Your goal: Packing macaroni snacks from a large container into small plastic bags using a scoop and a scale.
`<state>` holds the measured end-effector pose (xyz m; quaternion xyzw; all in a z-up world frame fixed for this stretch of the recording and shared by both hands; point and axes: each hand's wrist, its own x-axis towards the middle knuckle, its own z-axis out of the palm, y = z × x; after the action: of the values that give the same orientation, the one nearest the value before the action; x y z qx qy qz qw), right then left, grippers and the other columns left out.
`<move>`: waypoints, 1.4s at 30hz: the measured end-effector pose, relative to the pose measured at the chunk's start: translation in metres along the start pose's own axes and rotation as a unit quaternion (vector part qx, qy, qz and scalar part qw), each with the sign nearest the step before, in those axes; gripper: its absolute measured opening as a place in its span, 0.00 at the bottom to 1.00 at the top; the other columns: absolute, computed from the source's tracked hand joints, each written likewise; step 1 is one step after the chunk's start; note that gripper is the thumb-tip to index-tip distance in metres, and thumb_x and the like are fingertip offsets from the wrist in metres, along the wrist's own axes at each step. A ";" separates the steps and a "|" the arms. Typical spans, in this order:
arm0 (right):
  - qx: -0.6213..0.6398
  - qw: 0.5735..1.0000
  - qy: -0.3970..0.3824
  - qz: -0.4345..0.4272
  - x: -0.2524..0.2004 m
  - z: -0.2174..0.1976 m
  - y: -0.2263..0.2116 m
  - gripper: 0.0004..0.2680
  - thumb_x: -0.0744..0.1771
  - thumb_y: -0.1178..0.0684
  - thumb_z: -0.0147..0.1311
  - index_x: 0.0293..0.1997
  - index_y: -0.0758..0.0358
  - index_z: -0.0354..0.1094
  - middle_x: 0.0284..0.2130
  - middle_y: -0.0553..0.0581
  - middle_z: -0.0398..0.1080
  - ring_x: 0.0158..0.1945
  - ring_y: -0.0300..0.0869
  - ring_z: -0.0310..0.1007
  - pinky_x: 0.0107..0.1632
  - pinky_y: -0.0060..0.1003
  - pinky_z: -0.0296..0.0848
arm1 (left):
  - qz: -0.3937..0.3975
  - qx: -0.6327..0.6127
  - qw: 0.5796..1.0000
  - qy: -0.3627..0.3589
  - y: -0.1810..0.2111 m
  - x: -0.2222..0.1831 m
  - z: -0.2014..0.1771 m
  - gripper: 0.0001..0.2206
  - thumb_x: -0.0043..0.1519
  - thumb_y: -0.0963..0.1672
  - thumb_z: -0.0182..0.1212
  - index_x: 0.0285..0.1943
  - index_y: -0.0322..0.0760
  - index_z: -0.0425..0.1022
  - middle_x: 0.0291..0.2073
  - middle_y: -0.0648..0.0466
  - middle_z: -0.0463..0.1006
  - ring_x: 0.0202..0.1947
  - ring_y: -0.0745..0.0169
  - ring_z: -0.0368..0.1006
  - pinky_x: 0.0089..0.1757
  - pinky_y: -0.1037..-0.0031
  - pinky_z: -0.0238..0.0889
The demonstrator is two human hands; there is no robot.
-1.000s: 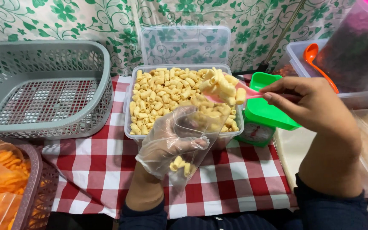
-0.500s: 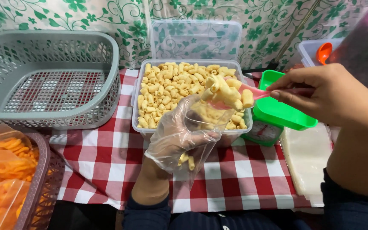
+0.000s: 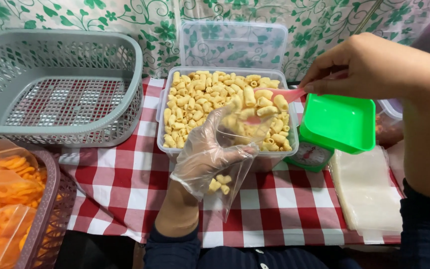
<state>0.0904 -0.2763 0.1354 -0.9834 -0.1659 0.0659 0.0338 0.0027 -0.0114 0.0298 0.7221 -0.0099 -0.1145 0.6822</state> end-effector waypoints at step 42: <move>-0.252 0.952 0.168 0.037 -0.091 0.011 -0.071 0.07 0.68 0.42 0.50 0.33 0.44 0.71 0.31 0.44 0.73 0.36 0.49 0.77 0.31 0.47 0.73 | -0.013 0.003 0.999 -0.035 0.000 0.003 -0.004 0.50 0.35 0.51 0.73 0.76 0.49 0.62 0.49 0.46 0.80 0.52 0.48 0.82 0.53 0.62 0.77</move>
<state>-0.0193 -0.2393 0.1415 -0.9622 -0.1326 -0.1428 -0.1903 0.0065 -0.0083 0.0297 0.7200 -0.0244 -0.1485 0.6774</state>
